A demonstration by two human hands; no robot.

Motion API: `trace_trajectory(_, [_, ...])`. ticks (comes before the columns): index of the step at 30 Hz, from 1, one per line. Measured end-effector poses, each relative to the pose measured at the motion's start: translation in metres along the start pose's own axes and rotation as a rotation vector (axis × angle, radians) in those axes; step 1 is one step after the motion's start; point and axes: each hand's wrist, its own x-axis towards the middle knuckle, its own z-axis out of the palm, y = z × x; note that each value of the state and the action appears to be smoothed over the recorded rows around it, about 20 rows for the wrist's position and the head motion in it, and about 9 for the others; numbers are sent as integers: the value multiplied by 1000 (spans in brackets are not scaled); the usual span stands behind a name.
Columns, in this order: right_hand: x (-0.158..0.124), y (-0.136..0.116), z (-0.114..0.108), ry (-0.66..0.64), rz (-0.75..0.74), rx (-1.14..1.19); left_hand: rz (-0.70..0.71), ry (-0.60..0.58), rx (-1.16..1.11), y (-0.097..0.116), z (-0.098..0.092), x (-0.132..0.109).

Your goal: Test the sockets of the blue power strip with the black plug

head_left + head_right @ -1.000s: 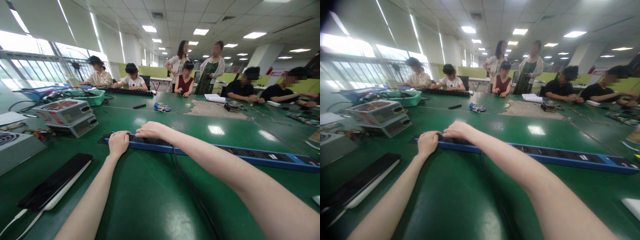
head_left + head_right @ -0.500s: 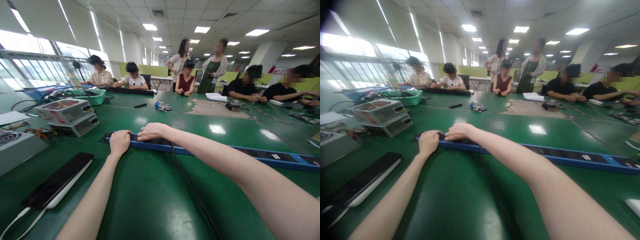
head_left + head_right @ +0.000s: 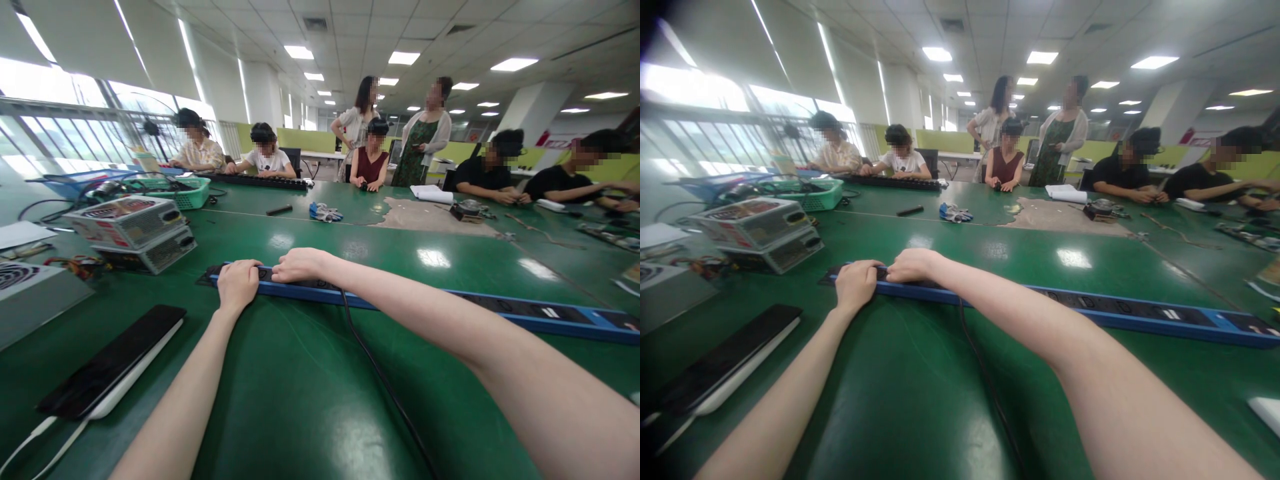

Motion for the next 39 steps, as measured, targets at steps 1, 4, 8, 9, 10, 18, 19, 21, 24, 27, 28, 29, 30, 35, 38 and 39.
trace_trajectory(1, [1, -1, 1, -4, 6, 9, 0, 0, 0, 0, 0, 0])
trace_trajectory(4, [3, -2, 2, -4, 13, 13, -1, 3, 2, 0, 1, 0])
trace_trajectory(8, [4, -4, 0, 2, 9, -6, 1, 2, 2, -1, 2, 0])
trace_trajectory(9, [4, -3, -1, -4, 15, -4, 0, 1, 2, -1, 2, 0])
trace_trajectory(10, [4, -3, -1, -10, 21, -1, -1, 0, 2, -1, 2, 0])
trace_trajectory(18, [4, -7, -5, -6, 40, -15, -5, 3, -3, 0, 1, 0])
trace_trajectory(19, [4, -7, -7, -25, 55, -2, -4, 4, -4, 0, 1, 0])
trace_trajectory(21, [3, -4, -12, -64, 95, 23, -3, 4, -6, -1, 1, 0])
trace_trajectory(24, [1, -2, -19, -87, 145, 31, 0, 5, -9, -1, 1, 0])
trace_trajectory(27, [-2, -5, -20, -70, 146, 23, 3, 4, -10, -1, 1, 0])
trace_trajectory(28, [-3, -7, -21, -60, 144, 23, 3, 3, -9, -1, 1, 0])
trace_trajectory(29, [-5, -9, -21, -52, 147, 25, 3, 3, -8, 0, 1, 0])
trace_trajectory(30, [-6, -10, -21, -49, 157, 29, 3, 3, -8, 0, 1, 0])
trace_trajectory(35, [-13, -9, -21, -40, 206, 31, 13, 2, -8, 1, 1, 0])
trace_trajectory(38, [-16, -8, -16, -12, 214, 10, 18, 2, -5, 0, 3, 0])
trace_trajectory(39, [-17, -8, -14, -1, 223, 8, 20, 2, -4, 0, 4, 0])
